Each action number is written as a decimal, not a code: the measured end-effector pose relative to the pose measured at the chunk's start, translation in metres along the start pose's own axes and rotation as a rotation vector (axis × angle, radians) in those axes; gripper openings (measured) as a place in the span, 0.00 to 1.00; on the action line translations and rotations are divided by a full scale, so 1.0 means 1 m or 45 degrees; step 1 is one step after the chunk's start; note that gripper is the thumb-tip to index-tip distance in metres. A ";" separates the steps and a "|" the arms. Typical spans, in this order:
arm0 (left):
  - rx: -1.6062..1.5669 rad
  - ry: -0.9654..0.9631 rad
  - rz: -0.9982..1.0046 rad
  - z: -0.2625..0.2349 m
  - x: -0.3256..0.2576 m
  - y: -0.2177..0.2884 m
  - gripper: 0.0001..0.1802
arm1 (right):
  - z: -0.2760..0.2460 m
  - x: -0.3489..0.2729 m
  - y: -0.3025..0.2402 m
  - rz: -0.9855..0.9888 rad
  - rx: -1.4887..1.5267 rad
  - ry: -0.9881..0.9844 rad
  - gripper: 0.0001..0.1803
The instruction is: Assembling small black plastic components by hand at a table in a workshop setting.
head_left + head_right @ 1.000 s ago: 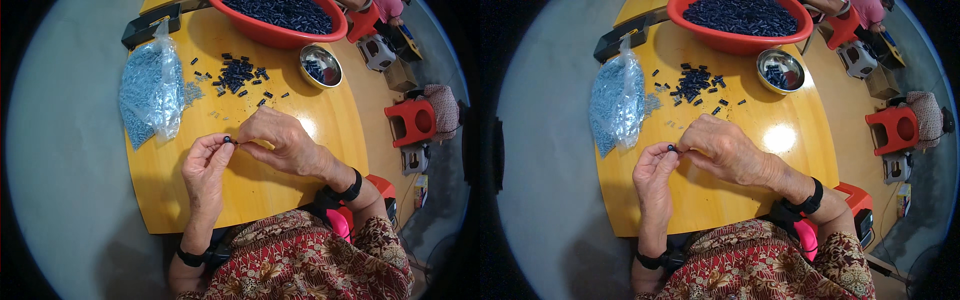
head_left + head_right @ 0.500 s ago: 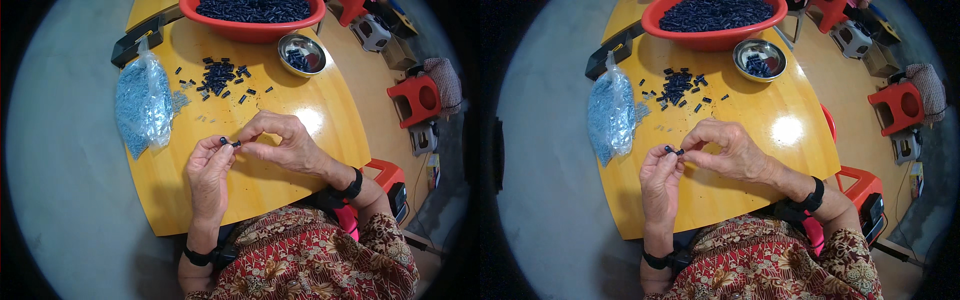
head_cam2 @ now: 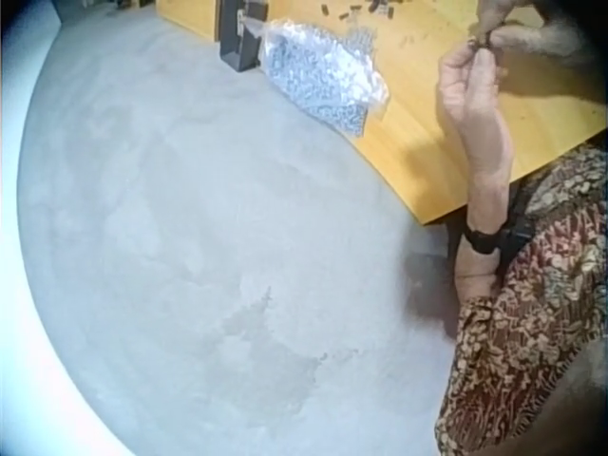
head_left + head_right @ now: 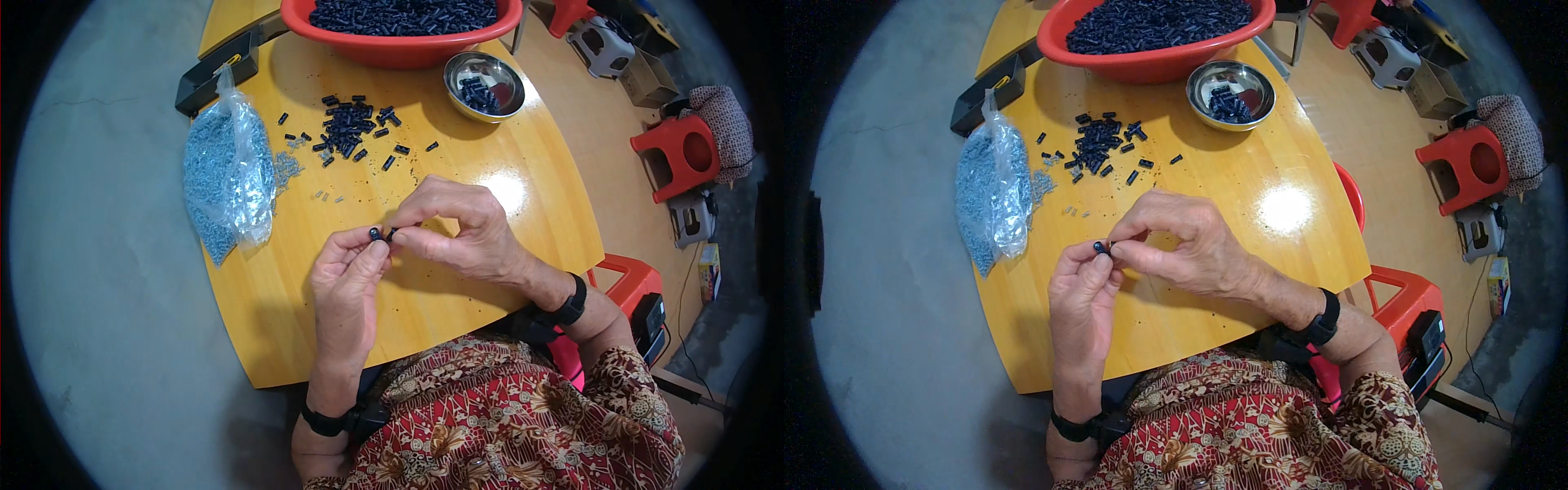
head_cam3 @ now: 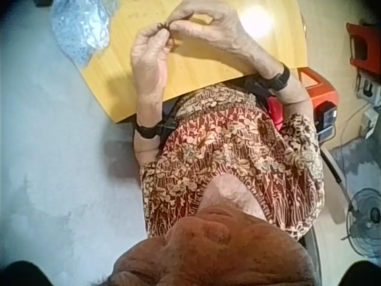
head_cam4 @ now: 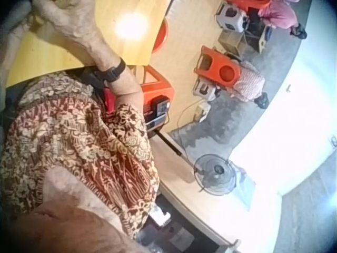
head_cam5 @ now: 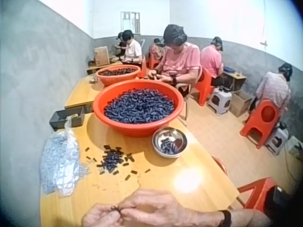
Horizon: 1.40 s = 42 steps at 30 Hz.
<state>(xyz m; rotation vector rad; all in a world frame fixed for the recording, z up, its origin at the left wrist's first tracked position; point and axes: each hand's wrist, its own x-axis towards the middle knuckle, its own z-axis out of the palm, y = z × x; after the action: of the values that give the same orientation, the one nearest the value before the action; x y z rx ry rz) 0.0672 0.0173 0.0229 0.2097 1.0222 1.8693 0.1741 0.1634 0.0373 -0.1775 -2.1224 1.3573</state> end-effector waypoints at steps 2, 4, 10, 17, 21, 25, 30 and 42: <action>0.195 0.013 0.163 0.000 -0.001 -0.001 0.08 | -0.002 0.001 -0.001 0.019 0.000 0.040 0.05; 0.244 0.019 0.182 0.000 -0.001 0.000 0.09 | -0.003 0.001 -0.002 0.040 -0.007 0.084 0.04; 0.283 0.002 0.191 0.002 -0.003 0.000 0.09 | -0.002 0.001 -0.005 -0.007 -0.032 0.099 0.04; 0.377 0.007 0.192 0.004 -0.004 -0.001 0.09 | -0.002 0.000 -0.003 -0.017 -0.023 0.091 0.04; 0.407 0.013 0.217 0.004 -0.005 -0.001 0.09 | -0.002 0.000 -0.004 -0.034 -0.027 0.081 0.04; 0.427 0.028 0.204 0.003 -0.004 -0.002 0.09 | -0.002 0.000 -0.002 -0.034 -0.016 0.064 0.04; 0.432 0.025 0.189 0.003 -0.004 -0.002 0.09 | -0.005 0.002 -0.001 -0.083 -0.069 0.016 0.04; 0.415 0.024 0.067 -0.006 -0.005 -0.014 0.09 | 0.003 -0.017 0.013 -0.283 -0.319 -0.040 0.10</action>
<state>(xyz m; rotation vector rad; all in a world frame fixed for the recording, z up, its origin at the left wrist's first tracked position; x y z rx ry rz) 0.0763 0.0125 0.0101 0.4141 1.3430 1.7449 0.1833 0.1606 0.0183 -0.0184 -2.2587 0.9722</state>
